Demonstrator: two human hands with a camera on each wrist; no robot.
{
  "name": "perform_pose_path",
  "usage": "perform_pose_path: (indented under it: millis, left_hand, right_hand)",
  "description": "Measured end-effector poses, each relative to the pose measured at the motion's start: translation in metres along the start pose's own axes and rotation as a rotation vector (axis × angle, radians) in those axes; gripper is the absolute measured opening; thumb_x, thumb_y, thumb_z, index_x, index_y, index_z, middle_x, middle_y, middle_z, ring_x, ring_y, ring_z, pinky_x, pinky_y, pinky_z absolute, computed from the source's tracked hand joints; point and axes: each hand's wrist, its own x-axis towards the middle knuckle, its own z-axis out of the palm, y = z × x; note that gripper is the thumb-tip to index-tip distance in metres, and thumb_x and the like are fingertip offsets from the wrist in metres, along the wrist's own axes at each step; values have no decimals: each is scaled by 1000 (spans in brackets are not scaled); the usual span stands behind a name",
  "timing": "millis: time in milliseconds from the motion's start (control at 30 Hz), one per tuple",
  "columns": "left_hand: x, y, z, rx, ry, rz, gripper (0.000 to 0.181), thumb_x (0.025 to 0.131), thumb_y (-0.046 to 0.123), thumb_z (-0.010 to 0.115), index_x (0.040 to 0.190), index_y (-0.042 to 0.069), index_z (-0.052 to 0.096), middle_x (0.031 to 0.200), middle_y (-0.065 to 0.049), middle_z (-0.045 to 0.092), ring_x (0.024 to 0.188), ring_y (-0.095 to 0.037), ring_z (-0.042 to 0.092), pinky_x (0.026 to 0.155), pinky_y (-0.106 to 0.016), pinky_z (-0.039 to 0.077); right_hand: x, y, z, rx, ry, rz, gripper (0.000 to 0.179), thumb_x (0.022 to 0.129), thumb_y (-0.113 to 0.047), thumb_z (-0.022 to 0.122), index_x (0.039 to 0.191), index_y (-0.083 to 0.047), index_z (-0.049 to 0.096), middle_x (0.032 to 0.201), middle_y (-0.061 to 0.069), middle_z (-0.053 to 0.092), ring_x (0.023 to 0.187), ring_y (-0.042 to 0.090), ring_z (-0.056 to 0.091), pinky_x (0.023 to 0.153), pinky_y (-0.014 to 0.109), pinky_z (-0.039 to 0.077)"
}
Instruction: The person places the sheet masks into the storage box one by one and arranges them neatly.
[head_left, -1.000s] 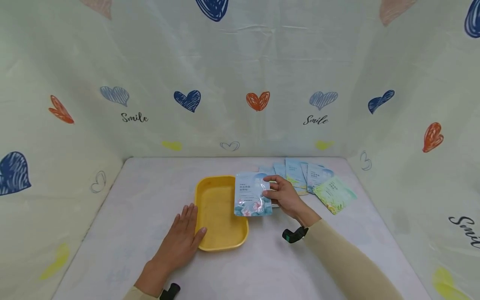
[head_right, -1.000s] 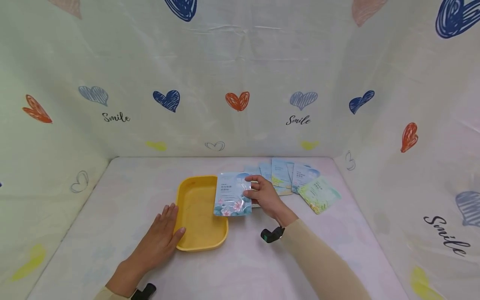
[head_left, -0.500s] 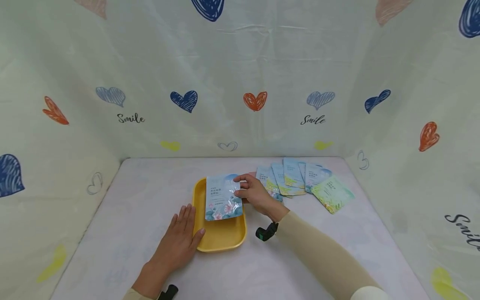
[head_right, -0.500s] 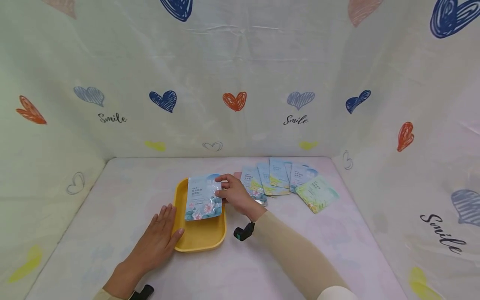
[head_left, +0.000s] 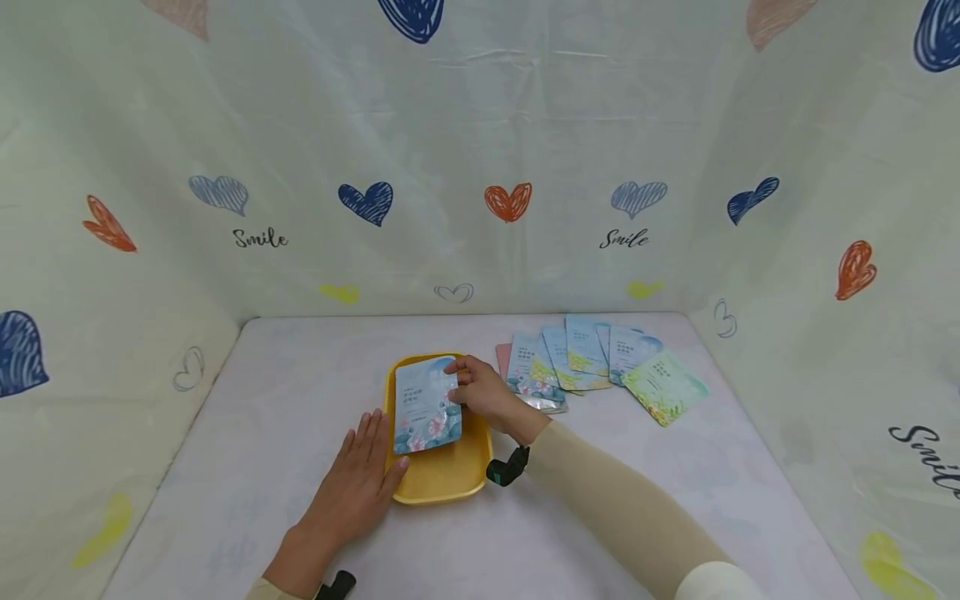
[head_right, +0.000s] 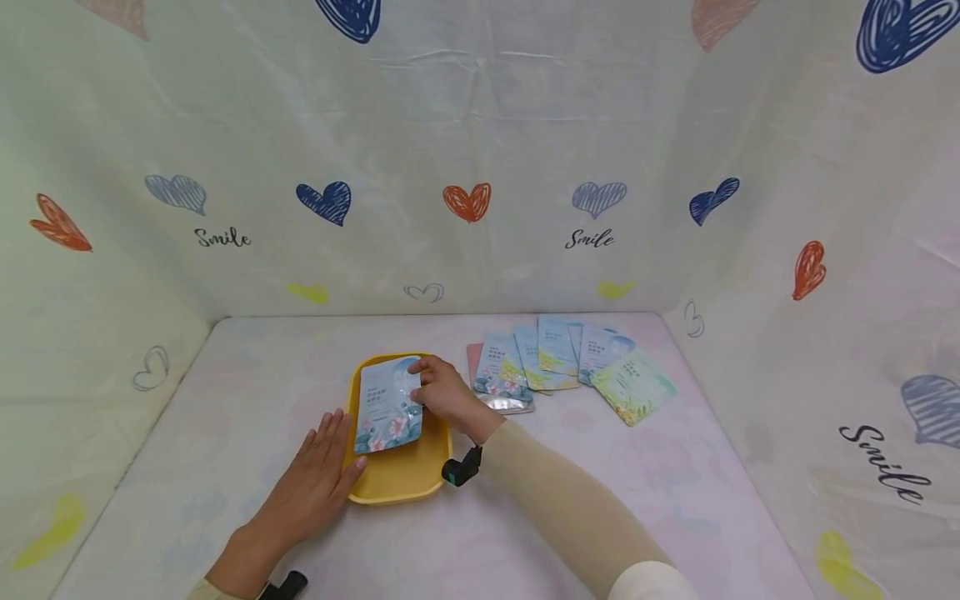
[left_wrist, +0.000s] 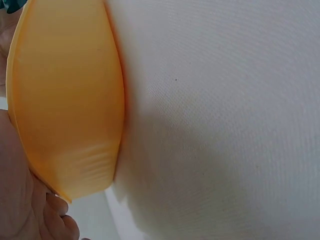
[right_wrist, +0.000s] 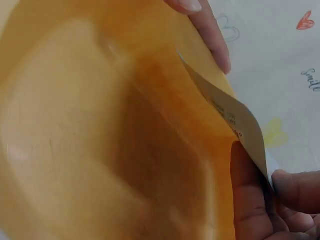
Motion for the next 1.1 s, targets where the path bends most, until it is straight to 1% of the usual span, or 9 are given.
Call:
perform_pose_path:
  millis: [133, 267, 467, 600, 667, 833, 967, 1033, 1100]
  left_hand:
    - [0, 0, 0, -14, 10, 7, 82, 110, 40, 54, 166, -5, 15, 174, -24, 18, 162, -42, 16, 129, -63, 18]
    - [0, 1, 0, -8, -8, -2, 82, 111, 41, 52, 166, -6, 14, 175, -24, 16, 163, -42, 14, 130, -63, 17]
    - [0, 1, -1, -8, -19, -3, 82, 112, 44, 48, 166, -5, 13, 175, -24, 16, 163, -42, 14, 130, -62, 17]
    - [0, 1, -1, -12, -18, -4, 82, 112, 46, 46, 166, -5, 13, 175, -24, 16, 163, -42, 14, 130, -62, 17]
    - [-1, 1, -1, -9, -23, -10, 82, 112, 46, 46, 167, -5, 12, 175, -24, 16, 163, -42, 14, 130, -61, 17]
    - [-1, 2, -1, 4, -28, -26, 83, 112, 47, 47, 167, -5, 12, 175, -23, 15, 163, -42, 14, 130, -61, 18]
    - [-2, 2, -1, -10, -4, -13, 82, 112, 46, 47, 166, -6, 15, 174, -24, 18, 162, -43, 16, 130, -61, 20]
    - [-3, 2, -1, -16, 4, -7, 81, 112, 46, 46, 166, -6, 16, 174, -25, 20, 162, -43, 17, 129, -62, 20]
    - [-4, 2, -1, -22, 9, -4, 80, 112, 46, 46, 165, -7, 17, 173, -26, 21, 162, -43, 17, 129, -62, 21]
  right_hand:
    - [0, -1, 9, -61, 43, -4, 32, 99, 1, 66, 129, -11, 60, 114, 10, 72, 91, 24, 67, 85, 34, 63]
    - [0, -3, 17, -141, 83, -2, 30, 99, -1, 68, 126, -13, 62, 111, 9, 70, 90, 23, 64, 81, 33, 59]
    - [0, -3, 19, -154, 68, 10, 31, 97, 2, 71, 124, -11, 63, 109, 9, 71, 89, 23, 66, 81, 34, 60]
    - [0, -2, 17, -194, 69, -1, 33, 95, 0, 74, 123, -12, 64, 114, 9, 73, 88, 22, 68, 84, 36, 63]
    - [0, -2, 18, -236, 76, -16, 33, 94, -2, 76, 124, -13, 66, 118, 10, 74, 92, 22, 69, 86, 37, 64]
    - [-5, -5, 18, -338, 79, -62, 38, 93, -4, 77, 129, -9, 68, 130, 14, 74, 109, 26, 73, 95, 39, 63]
    - [-6, -6, 15, -405, 60, -84, 45, 92, -1, 76, 136, -6, 66, 134, 17, 72, 120, 30, 71, 97, 41, 62]
    - [-5, -5, 12, -417, 37, -85, 48, 93, -1, 75, 140, -5, 65, 137, 17, 70, 124, 31, 69, 99, 41, 61]
    - [-4, -3, 8, -387, 3, -71, 52, 93, 0, 74, 143, -5, 63, 140, 17, 68, 127, 31, 68, 101, 41, 60]
